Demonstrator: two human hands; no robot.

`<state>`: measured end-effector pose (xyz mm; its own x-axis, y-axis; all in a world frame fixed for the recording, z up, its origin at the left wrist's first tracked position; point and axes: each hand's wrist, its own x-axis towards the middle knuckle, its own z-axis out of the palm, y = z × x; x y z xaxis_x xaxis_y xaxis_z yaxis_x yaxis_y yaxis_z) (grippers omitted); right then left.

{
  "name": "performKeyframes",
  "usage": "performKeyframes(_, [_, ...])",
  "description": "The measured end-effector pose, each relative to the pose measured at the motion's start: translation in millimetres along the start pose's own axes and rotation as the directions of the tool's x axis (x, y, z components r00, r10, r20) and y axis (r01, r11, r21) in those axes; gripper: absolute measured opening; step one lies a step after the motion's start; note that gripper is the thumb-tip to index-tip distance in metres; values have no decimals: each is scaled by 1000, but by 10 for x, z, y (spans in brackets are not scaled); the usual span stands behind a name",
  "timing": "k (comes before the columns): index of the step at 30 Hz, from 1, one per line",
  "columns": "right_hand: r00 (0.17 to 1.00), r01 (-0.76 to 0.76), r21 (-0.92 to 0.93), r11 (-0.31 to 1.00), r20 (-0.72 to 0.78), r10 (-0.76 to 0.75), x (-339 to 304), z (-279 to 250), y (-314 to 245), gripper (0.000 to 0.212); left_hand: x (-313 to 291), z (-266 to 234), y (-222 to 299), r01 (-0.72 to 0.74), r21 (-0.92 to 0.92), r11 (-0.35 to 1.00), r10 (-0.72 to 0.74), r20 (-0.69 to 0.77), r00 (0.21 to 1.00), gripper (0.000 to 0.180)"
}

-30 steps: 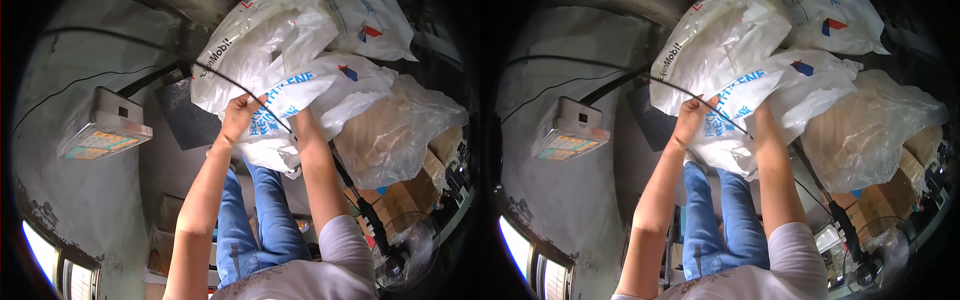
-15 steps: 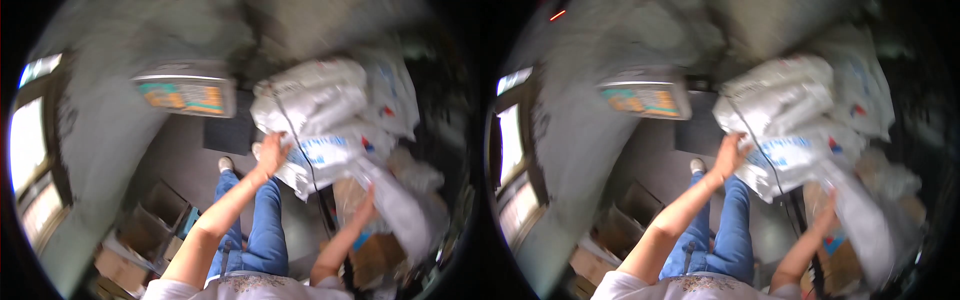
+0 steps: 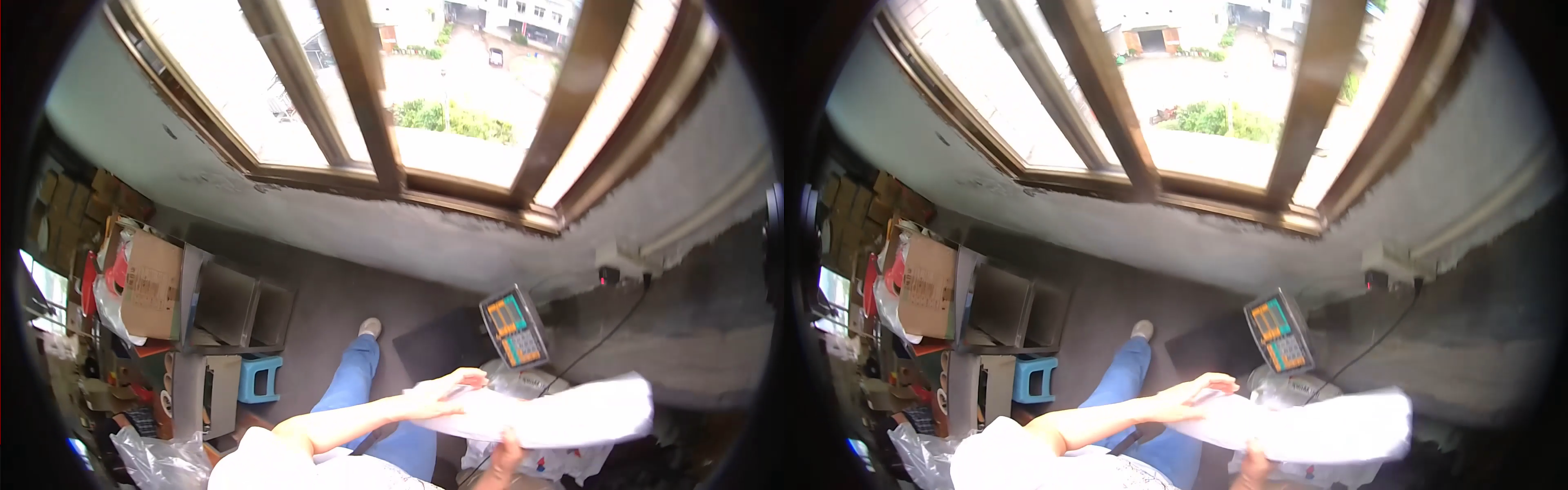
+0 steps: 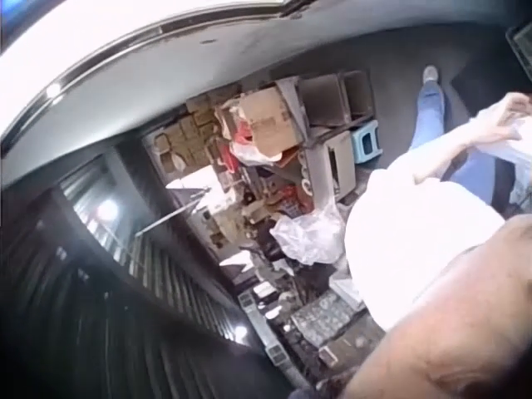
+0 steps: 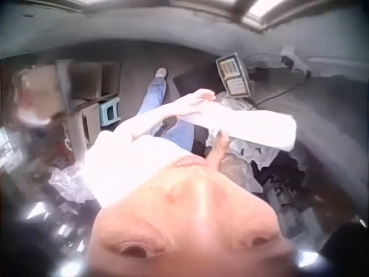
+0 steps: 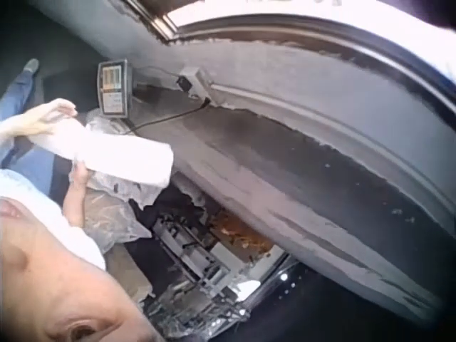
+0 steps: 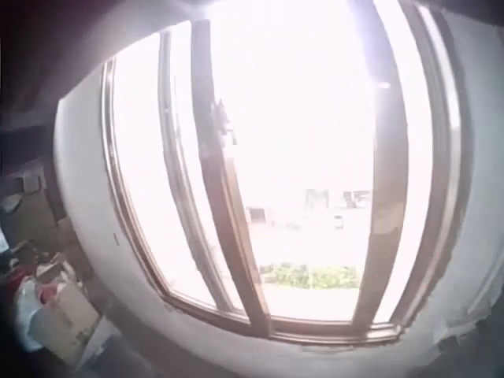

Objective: Folding large plastic sheets and packing rolls of tape into plastic bags on an assembly line.

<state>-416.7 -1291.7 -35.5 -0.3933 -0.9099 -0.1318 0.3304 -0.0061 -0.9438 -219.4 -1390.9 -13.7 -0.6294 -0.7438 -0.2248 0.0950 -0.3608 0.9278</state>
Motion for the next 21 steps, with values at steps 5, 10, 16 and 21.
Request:
performKeyframes(5, [974, -216, 49, 975, 78, 212, 148, 1545, 295, 63, -368, -1052, 517, -29, 423, 906, -22, 115, 993, 91])
performKeyframes(10, [926, -349, -10, 937, 149, 346, 278, 2738, 560, 56, -747, -1993, 873, -33, 473, 881, 61, -43, 997, 78])
performKeyframes(16, [922, -386, 72, 920, 72, 382, 252, 3619, 574, 46, -778, -2680, 1018, -97, 578, 810, 158, -57, 986, 60])
performKeyframes(21, [893, -428, 23, 903, 165, 419, 362, 3623, 661, 46, -762, -2821, 893, -114, 744, 658, 279, -100, 955, 45])
